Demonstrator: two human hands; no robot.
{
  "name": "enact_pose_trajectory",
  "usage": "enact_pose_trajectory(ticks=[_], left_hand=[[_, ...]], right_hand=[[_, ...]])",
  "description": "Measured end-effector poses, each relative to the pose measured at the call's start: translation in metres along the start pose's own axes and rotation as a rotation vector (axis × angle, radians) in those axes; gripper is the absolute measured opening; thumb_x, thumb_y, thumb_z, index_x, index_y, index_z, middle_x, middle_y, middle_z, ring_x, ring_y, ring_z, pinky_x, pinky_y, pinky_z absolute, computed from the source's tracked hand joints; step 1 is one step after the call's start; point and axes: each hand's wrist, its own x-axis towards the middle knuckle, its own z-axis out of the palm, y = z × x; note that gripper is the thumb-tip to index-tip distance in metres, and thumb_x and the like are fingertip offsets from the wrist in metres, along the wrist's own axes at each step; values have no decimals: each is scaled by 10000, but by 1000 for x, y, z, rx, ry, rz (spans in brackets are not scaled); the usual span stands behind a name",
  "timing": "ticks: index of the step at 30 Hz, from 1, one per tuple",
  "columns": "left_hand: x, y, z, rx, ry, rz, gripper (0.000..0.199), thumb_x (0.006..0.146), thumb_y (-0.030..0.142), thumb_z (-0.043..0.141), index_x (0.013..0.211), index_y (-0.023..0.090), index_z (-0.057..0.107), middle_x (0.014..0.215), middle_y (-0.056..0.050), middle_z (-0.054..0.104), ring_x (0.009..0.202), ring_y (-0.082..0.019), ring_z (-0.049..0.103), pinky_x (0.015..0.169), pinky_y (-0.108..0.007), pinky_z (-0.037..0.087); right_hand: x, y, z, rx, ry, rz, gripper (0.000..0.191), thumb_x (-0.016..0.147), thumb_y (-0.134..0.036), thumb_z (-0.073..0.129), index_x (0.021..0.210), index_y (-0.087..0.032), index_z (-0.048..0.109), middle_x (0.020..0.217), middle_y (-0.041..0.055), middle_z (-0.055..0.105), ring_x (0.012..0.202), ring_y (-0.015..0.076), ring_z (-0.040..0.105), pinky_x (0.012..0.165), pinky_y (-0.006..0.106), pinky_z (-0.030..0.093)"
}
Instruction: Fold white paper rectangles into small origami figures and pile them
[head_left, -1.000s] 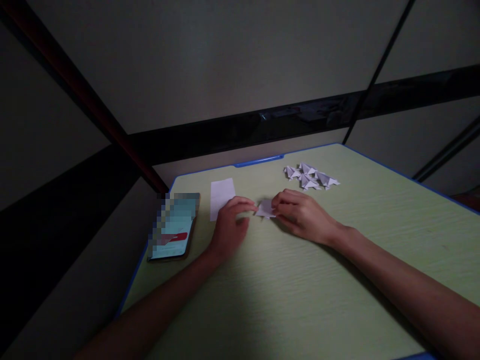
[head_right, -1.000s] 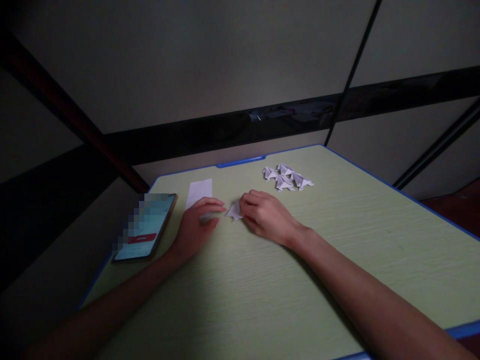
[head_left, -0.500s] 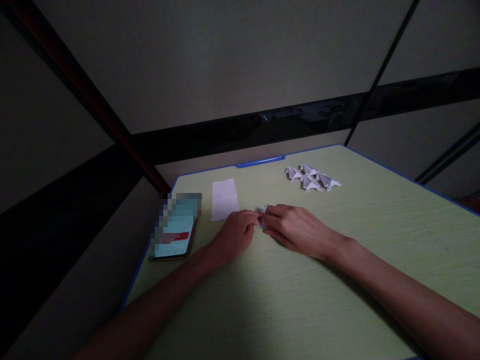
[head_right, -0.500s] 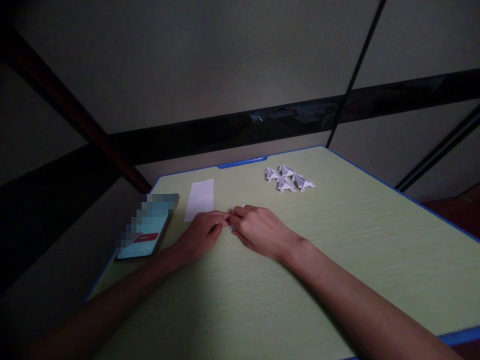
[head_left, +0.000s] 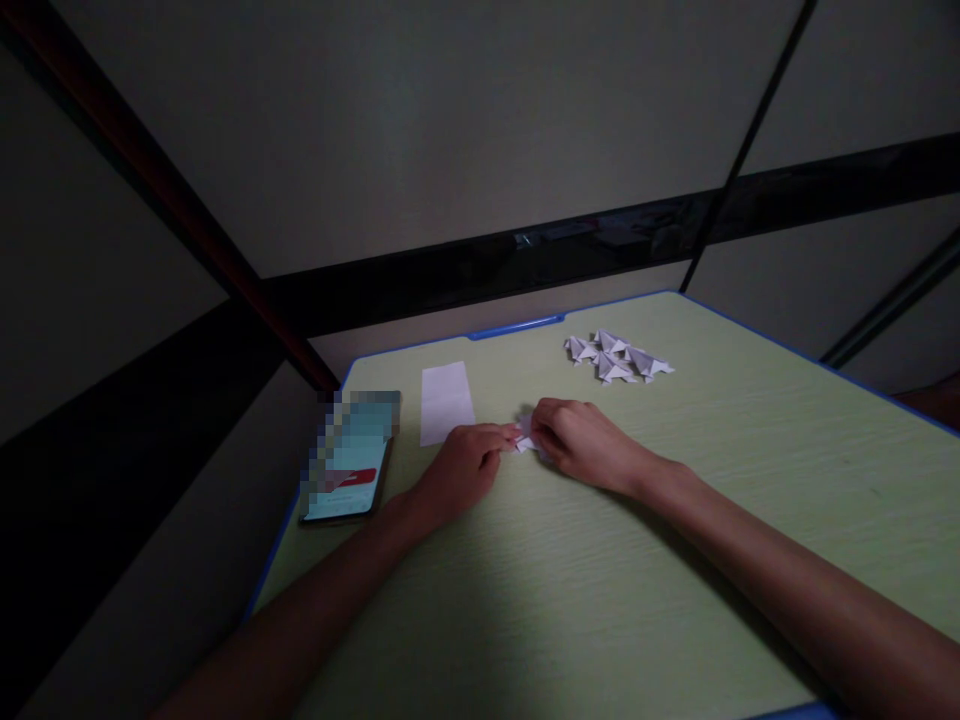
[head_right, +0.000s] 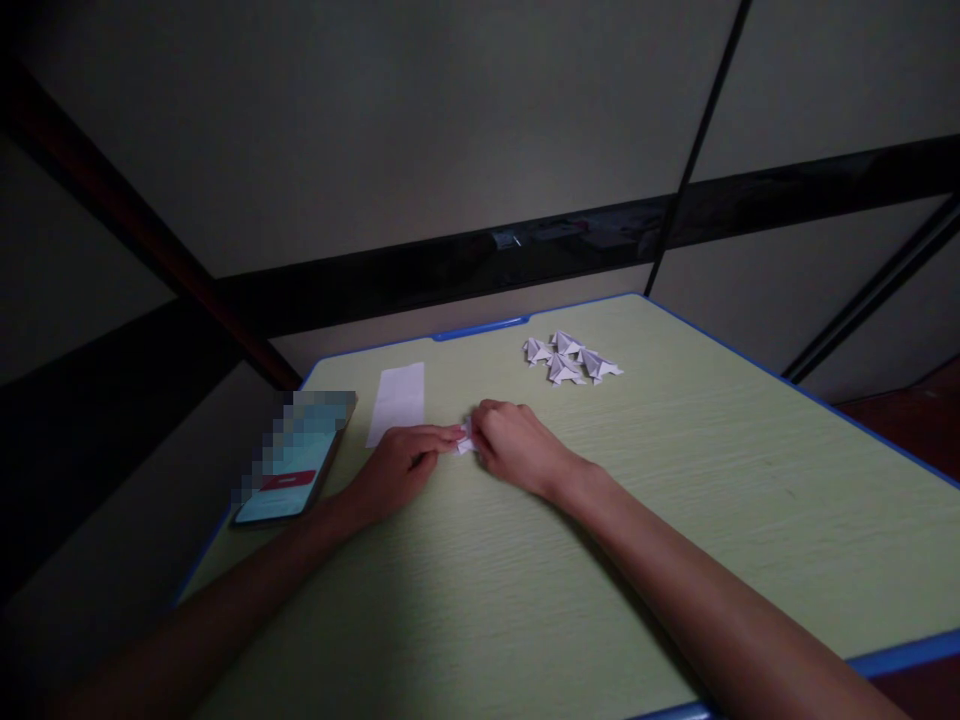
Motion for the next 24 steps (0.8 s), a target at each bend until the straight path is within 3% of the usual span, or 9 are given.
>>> enact_pose_trajectory(ticks=[5, 10, 16, 20, 24], left_hand=[[-2, -2, 0, 62, -14, 101, 314, 676, 1, 370, 795, 109, 640, 952, -118, 642, 896, -155, 591, 807, -311, 470], [-3, -1, -5, 171, -122, 176, 331, 695, -3, 348, 868, 93, 614, 1008, -135, 608, 959, -169, 546, 837, -337, 446], [-4, 0, -7, 116, -129, 87, 371, 716, -4, 334, 1005, 99, 543, 1019, -107, 580, 965, -147, 512, 866, -309, 412], [-2, 4, -11, 116, -265, 116, 410, 744, 4, 310, 1065, 162, 512, 1028, -74, 551, 977, -154, 472, 859, -318, 396], [-1, 8, -12, 166, -323, 128, 361, 778, 35, 319, 1058, 161, 510, 1050, -73, 518, 979, -157, 442, 859, -302, 377]], right_hand=[[0, 3, 2, 84, 7, -45, 130, 757, -120, 414, 684, -123, 522, 679, 53, 527, 596, 116, 451, 572, 225, 309], [-1, 4, 4, 123, 11, -74, 100, 751, -107, 429, 693, -115, 509, 689, 51, 504, 599, 110, 444, 576, 215, 335], [-2, 4, 4, 142, 17, -79, 89, 756, -106, 430, 707, -117, 504, 710, 52, 504, 615, 114, 460, 592, 214, 356], [-2, 6, 6, 126, 24, -83, 96, 763, -124, 429, 718, -116, 513, 713, 59, 511, 621, 124, 464, 592, 223, 356], [0, 8, 3, 194, 14, -69, 116, 752, -112, 436, 677, -114, 525, 672, 47, 519, 587, 109, 457, 563, 214, 349]])
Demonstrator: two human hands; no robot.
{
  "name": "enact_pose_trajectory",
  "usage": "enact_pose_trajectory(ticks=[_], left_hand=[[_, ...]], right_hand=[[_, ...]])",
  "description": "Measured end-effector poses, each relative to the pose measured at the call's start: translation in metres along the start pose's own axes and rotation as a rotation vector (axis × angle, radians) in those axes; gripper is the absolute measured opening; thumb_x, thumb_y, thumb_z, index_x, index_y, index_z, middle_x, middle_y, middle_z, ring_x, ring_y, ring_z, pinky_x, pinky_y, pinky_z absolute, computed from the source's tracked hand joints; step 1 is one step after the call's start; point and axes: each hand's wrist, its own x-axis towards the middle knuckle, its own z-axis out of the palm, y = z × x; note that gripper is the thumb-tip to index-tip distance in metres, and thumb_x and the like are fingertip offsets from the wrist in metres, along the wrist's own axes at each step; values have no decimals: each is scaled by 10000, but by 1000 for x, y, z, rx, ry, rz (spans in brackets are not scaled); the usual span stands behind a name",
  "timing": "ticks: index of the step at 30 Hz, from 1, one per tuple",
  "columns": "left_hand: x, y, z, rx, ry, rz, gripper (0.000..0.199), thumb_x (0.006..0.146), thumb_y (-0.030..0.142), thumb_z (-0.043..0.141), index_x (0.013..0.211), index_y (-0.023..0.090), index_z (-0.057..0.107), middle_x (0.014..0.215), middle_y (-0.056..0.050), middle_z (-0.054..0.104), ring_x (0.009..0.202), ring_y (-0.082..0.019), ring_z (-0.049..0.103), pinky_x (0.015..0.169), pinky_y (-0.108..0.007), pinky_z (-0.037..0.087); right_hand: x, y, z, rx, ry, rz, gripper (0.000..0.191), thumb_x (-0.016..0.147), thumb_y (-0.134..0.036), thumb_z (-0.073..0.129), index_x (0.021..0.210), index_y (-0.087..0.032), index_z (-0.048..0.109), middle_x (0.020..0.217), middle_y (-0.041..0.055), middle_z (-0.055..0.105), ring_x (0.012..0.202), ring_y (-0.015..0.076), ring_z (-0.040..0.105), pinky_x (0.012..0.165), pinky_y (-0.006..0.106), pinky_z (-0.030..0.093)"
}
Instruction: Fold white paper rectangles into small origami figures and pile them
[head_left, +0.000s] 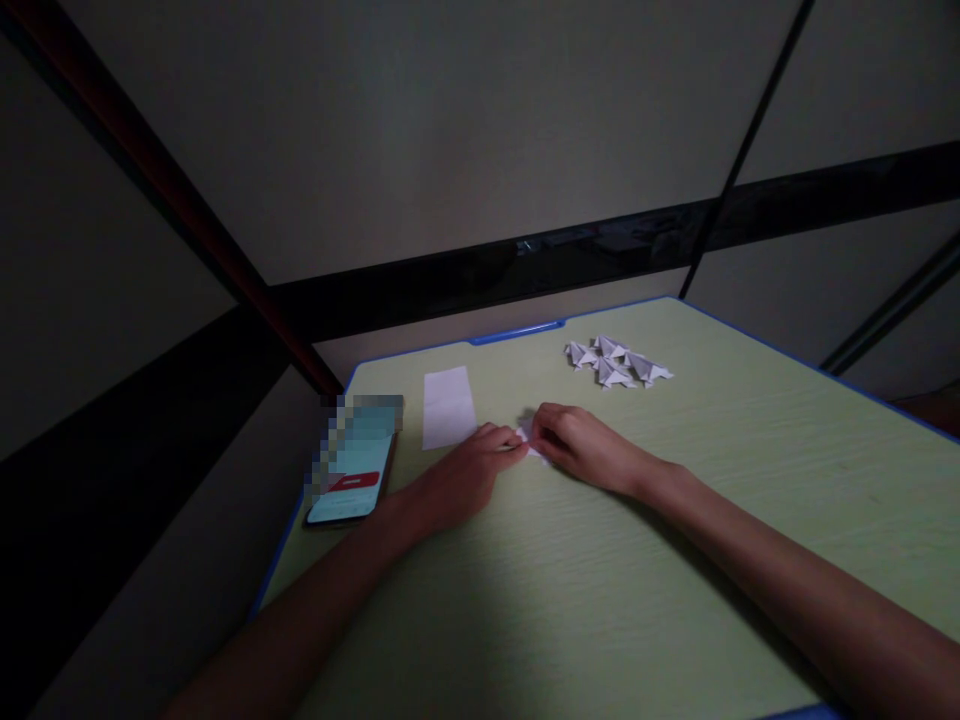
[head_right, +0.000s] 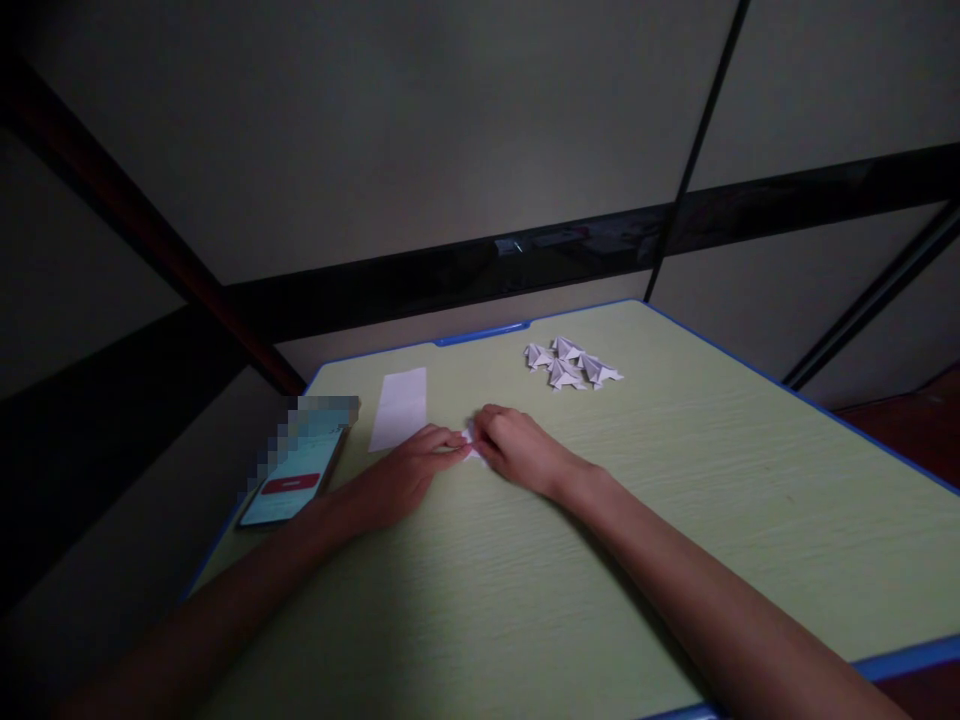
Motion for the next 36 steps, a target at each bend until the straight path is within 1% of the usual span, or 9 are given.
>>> enact_pose_trajectory(ticks=[3, 7, 10, 16, 19, 24, 27, 32, 36], left_hand=[[1, 1, 0, 55, -37, 4, 358, 779, 29, 319, 1059, 161, 499, 1045, -75, 508, 981, -165, 428, 853, -307, 370], [2, 4, -2, 124, -75, 7, 328, 791, 40, 304, 1039, 136, 496, 1006, -85, 514, 952, -174, 432, 834, -314, 374], [2, 6, -2, 154, -89, 18, 314, 792, 38, 306, 1020, 131, 501, 991, -84, 516, 935, -172, 438, 832, -310, 373], [3, 4, -1, 163, -73, 34, 305, 792, 46, 313, 1019, 125, 502, 997, -86, 522, 944, -169, 441, 838, -297, 374], [1, 4, 0, 172, -78, 30, 322, 798, 55, 304, 1053, 130, 486, 1026, -90, 522, 972, -168, 444, 853, -295, 363], [-5, 5, 3, 232, -54, 10, 395, 800, 56, 289, 1154, 181, 412, 1149, -86, 463, 1055, -172, 415, 892, -280, 322], [-5, 10, 2, 233, -54, -12, 363, 811, 84, 294, 1134, 187, 426, 1101, -76, 494, 1017, -176, 440, 867, -287, 341], [1, 20, 2, 253, -34, 37, 295, 839, 144, 276, 1067, 121, 462, 1068, -98, 509, 1011, -182, 433, 887, -303, 323], [2, 21, 4, 256, -57, 35, 311, 832, 106, 258, 1074, 101, 452, 1059, -97, 517, 999, -166, 441, 887, -279, 326]], right_hand=[[1, 3, -6, 139, -41, 59, 104, 728, -111, 468, 657, -109, 543, 602, 19, 515, 530, 90, 442, 516, 200, 345], [1, 8, -12, 359, -133, 115, 54, 690, -147, 535, 672, -98, 549, 593, 2, 525, 528, 82, 461, 499, 194, 366], [1, 11, -11, 406, -136, 134, 78, 658, -168, 576, 645, -96, 546, 576, -8, 516, 516, 75, 453, 486, 193, 365], [4, 14, -6, 478, -128, 164, 66, 632, -154, 579, 612, -95, 560, 547, -15, 528, 489, 70, 455, 476, 197, 365], [6, 15, -5, 499, -135, 194, 59, 606, -145, 594, 587, -96, 567, 519, -21, 531, 477, 73, 460, 477, 202, 368], [7, 18, -5, 560, -153, 202, 83, 609, -173, 609, 592, -98, 577, 513, -17, 549, 485, 82, 490, 485, 209, 389], [5, 18, -8, 576, -177, 184, 87, 627, -183, 601, 616, -98, 583, 546, -11, 570, 514, 89, 517, 519, 224, 416], [3, 15, -16, 466, -191, 129, 85, 680, -131, 540, 693, -83, 608, 664, 33, 616, 604, 98, 550, 593, 236, 440], [3, 13, -20, 399, -214, 117, 111, 692, -84, 509, 724, -72, 615, 692, 51, 628, 621, 102, 558, 598, 231, 447]])
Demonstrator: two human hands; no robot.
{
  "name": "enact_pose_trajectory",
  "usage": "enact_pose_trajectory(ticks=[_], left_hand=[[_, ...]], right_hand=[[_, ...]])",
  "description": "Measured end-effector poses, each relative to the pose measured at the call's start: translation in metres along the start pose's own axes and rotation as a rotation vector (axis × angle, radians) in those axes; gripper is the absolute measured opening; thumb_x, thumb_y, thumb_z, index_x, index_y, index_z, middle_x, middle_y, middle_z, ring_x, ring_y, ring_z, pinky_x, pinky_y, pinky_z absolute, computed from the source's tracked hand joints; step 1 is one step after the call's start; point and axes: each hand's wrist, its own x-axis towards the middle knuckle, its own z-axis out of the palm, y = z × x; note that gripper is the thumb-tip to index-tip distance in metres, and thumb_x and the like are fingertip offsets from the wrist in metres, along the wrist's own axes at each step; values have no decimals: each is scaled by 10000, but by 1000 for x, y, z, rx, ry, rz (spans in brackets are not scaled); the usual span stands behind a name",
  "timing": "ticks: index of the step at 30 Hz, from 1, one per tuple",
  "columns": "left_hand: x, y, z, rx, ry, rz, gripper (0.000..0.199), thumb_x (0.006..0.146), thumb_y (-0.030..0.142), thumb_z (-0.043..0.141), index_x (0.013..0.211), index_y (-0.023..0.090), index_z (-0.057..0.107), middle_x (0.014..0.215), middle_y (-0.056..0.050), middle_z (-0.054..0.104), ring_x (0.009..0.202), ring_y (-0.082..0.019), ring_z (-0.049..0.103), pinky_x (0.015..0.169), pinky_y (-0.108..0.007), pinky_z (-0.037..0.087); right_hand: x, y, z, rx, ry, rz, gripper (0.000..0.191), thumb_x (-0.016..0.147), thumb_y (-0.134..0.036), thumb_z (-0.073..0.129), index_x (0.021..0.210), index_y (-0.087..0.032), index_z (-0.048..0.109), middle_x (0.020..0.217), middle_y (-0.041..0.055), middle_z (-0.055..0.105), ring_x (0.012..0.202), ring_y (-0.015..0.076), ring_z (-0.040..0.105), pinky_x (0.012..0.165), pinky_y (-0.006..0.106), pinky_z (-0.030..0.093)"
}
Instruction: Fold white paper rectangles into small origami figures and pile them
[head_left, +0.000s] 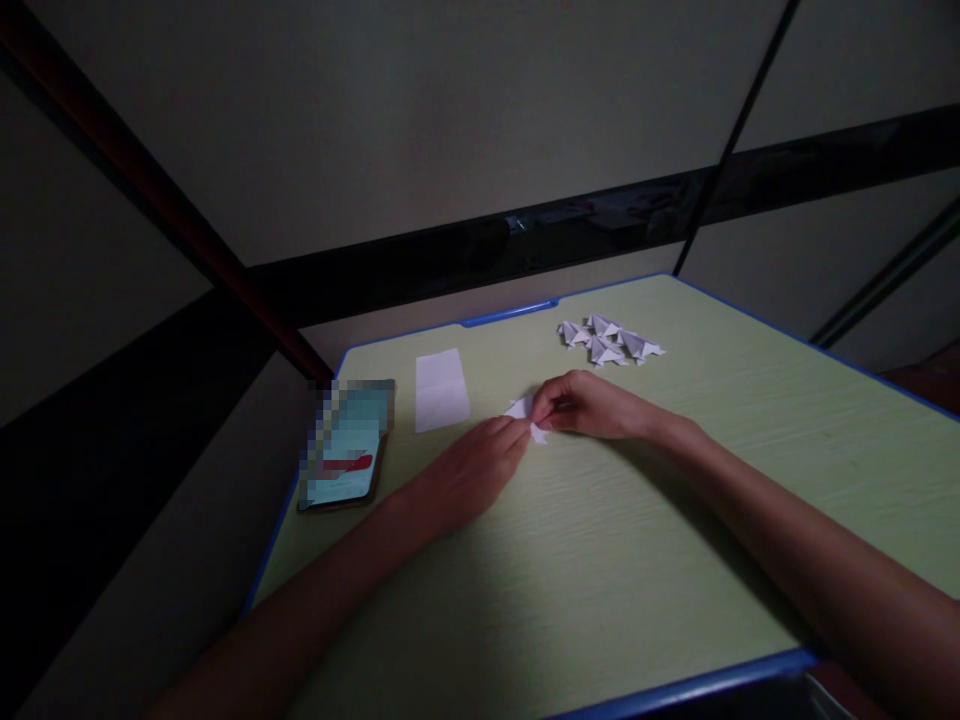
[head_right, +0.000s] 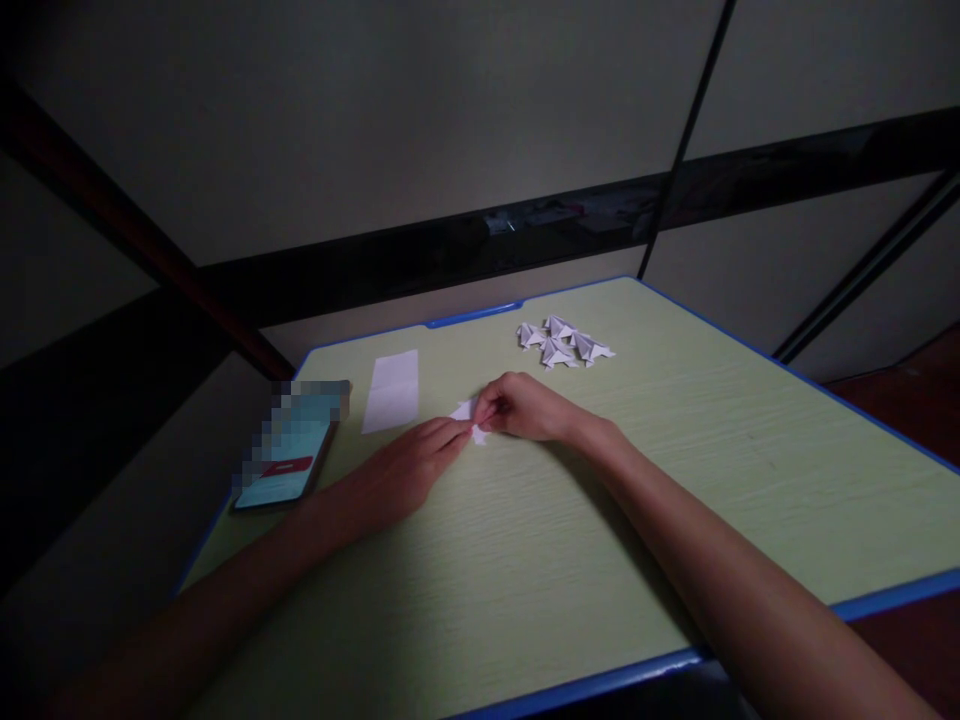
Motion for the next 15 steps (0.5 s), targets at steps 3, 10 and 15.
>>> enact_pose_trajectory(ticks=[3, 10, 15], left_hand=[[-1, -1, 1, -8, 19, 4, 360, 803, 60, 266, 1125, 106, 422, 1107, -96, 501, 1004, -164, 437, 883, -284, 335], [4, 21, -1, 101, 26, -81, 379, 777, 173, 345, 1130, 71, 434, 1051, -103, 537, 977, -200, 458, 958, -397, 251], [2, 35, 2, 125, 24, -189, 480, 786, 346, 361, 1134, 23, 433, 1132, -162, 511, 1059, -236, 433, 967, -392, 246]], right_hand=[[-2, -3, -2, -42, -21, -22, 139, 699, -63, 487, 746, -75, 618, 720, 55, 636, 645, 110, 571, 611, 230, 450], [-12, -10, -4, -185, -36, -111, 215, 703, -13, 441, 794, -92, 619, 800, 64, 644, 726, 127, 585, 680, 238, 437], [-17, -16, -2, -304, -33, -169, 234, 711, -6, 429, 825, -80, 620, 861, 103, 630, 798, 152, 570, 735, 273, 430]])
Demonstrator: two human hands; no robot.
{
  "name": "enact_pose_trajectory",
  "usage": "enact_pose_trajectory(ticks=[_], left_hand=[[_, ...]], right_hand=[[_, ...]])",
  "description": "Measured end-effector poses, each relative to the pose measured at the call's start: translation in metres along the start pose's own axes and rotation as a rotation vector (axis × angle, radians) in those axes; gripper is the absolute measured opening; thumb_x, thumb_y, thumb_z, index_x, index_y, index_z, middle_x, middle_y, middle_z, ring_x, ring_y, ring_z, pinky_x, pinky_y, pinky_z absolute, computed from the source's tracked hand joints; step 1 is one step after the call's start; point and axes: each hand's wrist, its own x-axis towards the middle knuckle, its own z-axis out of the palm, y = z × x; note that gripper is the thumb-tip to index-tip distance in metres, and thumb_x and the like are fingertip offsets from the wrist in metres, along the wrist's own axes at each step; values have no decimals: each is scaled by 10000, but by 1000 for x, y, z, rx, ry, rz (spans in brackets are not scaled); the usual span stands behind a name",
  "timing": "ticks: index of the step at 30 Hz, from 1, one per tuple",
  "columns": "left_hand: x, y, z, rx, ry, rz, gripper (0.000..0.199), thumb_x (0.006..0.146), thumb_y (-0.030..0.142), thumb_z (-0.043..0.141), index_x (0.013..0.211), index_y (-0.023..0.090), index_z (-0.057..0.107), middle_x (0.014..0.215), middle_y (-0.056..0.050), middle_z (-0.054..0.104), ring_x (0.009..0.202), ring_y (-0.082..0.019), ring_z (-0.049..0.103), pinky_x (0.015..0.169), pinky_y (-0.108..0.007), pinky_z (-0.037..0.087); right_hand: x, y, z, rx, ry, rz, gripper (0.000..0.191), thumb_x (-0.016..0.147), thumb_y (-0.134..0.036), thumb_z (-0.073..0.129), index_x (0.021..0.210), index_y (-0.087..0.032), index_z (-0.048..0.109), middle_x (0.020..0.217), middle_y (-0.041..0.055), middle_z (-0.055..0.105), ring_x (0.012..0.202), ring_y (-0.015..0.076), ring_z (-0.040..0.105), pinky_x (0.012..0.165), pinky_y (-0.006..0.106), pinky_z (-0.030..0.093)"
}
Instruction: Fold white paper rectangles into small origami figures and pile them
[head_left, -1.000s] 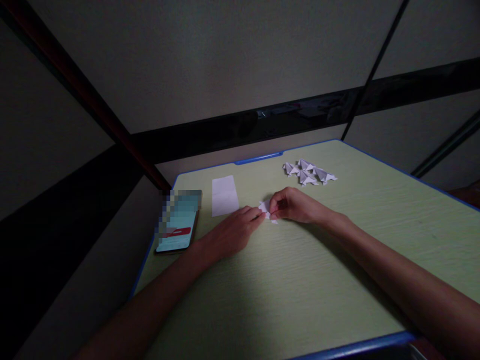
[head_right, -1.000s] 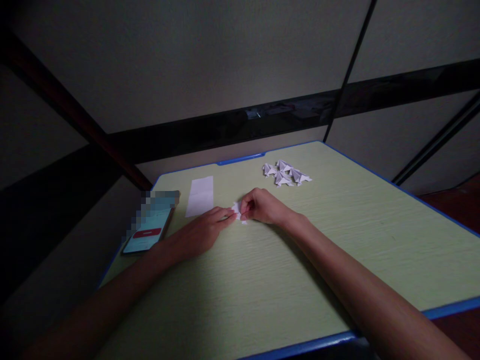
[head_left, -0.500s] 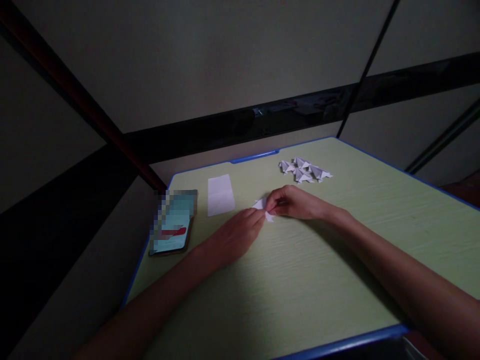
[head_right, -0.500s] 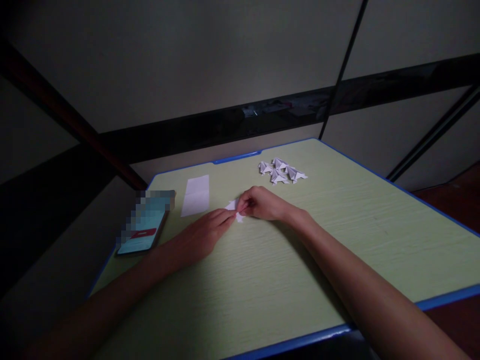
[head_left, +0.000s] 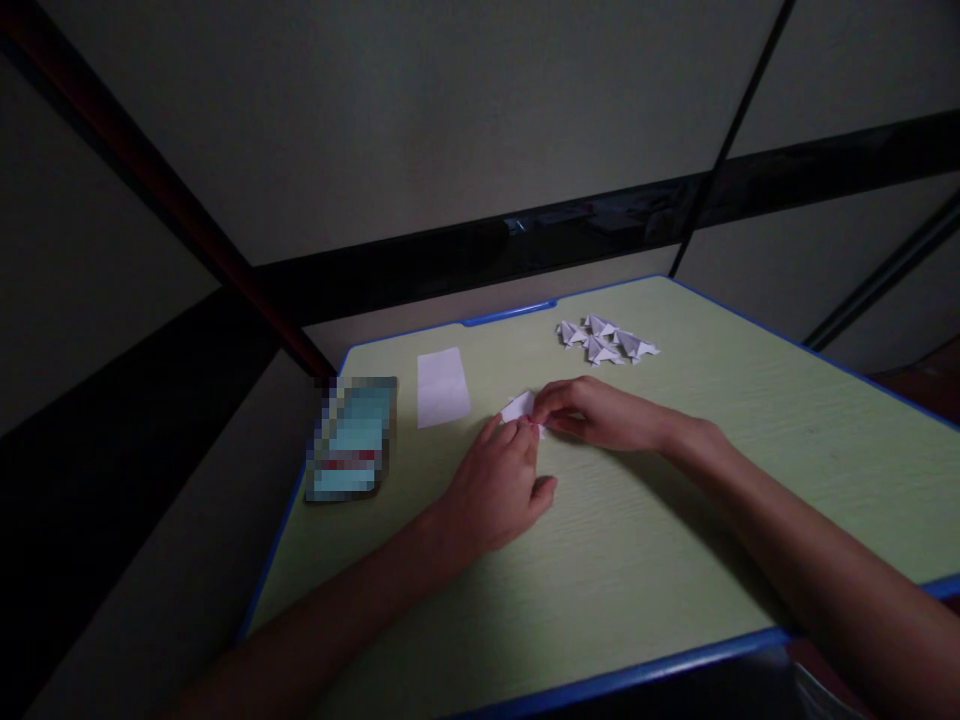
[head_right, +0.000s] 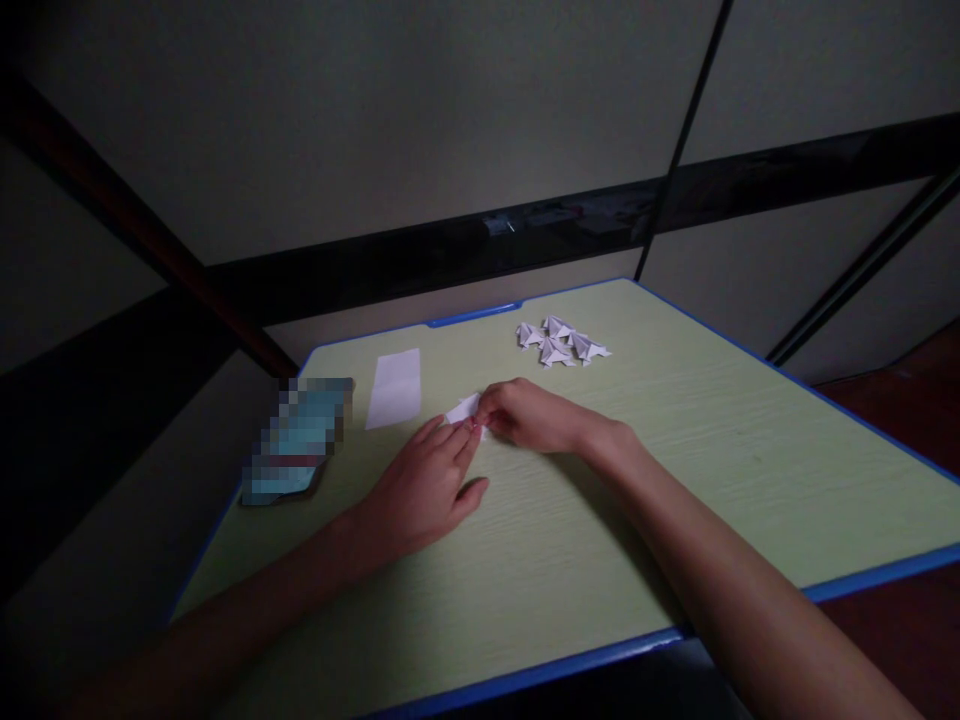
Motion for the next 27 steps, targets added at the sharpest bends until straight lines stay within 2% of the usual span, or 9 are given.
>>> enact_pose_trajectory(ticks=[4, 12, 20, 27], left_hand=[[-5, -1, 1, -36, -22, -15, 532, 810, 389, 308, 1191, 24, 365, 1246, -182, 415, 1164, -228, 353, 972, -384, 242], [-9, -11, -3, -88, -72, 24, 568, 801, 424, 305, 1228, 50, 323, 1311, -168, 329, 1220, -226, 267, 1002, -430, 162], [-8, -19, 0, -156, -42, 54, 612, 760, 487, 370, 1226, 93, 336, 1297, -152, 360, 1199, -223, 302, 1007, -460, 119], [-8, -32, 3, -257, -88, 97, 498, 808, 396, 342, 1227, 128, 327, 1339, -114, 299, 1236, -176, 241, 1013, -423, 153]], right_hand=[[-3, 0, -2, -25, -21, -67, 263, 728, -16, 424, 881, -98, 621, 944, 97, 609, 875, 150, 552, 789, 281, 421], [-4, 10, 0, -108, 51, -61, 296, 748, -17, 379, 894, -100, 623, 924, 95, 617, 847, 153, 564, 767, 296, 440], [-3, 9, 3, -163, 50, -64, 281, 733, -12, 407, 901, -90, 619, 939, 102, 597, 876, 156, 546, 795, 297, 430], [-7, 14, -2, -175, 9, -68, 245, 708, -110, 520, 938, -90, 604, 942, 104, 598, 883, 175, 540, 794, 314, 425]])
